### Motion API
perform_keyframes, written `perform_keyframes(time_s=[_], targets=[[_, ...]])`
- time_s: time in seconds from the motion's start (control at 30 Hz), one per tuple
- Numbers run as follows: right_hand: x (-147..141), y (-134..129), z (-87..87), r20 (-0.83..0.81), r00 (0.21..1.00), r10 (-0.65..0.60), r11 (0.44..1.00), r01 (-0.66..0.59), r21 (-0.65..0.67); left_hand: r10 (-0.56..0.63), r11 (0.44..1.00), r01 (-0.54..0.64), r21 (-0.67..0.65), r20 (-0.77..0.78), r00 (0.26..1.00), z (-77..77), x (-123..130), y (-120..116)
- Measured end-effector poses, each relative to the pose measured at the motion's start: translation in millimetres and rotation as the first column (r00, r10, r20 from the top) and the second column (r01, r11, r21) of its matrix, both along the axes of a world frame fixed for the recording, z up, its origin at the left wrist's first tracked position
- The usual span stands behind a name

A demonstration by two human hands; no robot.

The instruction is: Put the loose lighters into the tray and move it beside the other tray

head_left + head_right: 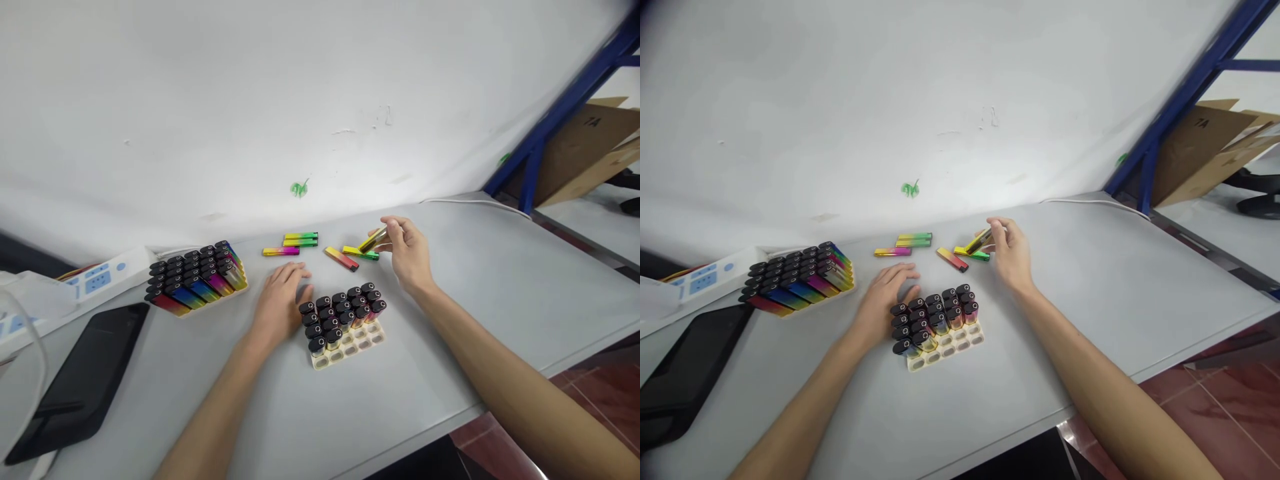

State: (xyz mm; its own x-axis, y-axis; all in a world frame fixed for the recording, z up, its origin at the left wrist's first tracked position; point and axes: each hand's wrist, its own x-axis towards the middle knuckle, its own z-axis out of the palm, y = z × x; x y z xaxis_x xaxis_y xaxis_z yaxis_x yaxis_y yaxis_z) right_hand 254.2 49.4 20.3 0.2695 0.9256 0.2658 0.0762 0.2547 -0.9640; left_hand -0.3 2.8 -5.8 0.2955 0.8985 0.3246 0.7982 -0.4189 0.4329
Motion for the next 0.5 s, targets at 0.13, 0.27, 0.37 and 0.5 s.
perform_keyframes(time_s=[0.13, 0.27, 0.37, 0.5], targets=[[-4.5, -4.9, 2.5, -0.058, 0.997, 0.060, 0.992, -0.066, -0.104, 0.004, 1.000, -0.004, 0.009, 0.006, 1.000, -0.2, 0.3, 0.2], [-8.0, -5.8, 1.2, -0.138, 0.988, 0.071, 0.956, -0.107, -0.272, 0.003, 1.000, -0.003, 0.000, 0.007, 1.000, 0.8, 0.5, 0.3], [-7.9, -5.9, 0.9, -0.101, 0.986, 0.130, 0.952, -0.152, -0.267, 0.002, 1.000, -0.002, 0.002, 0.015, 1.000, 1.4, 0.6, 0.1], [-7.1, -8.5, 4.2, -0.093, 0.970, 0.224, 0.942, -0.240, -0.234, -0.002, 1.000, 0.002, 0.008, 0.017, 1.000, 1.8, 0.7, -0.5]])
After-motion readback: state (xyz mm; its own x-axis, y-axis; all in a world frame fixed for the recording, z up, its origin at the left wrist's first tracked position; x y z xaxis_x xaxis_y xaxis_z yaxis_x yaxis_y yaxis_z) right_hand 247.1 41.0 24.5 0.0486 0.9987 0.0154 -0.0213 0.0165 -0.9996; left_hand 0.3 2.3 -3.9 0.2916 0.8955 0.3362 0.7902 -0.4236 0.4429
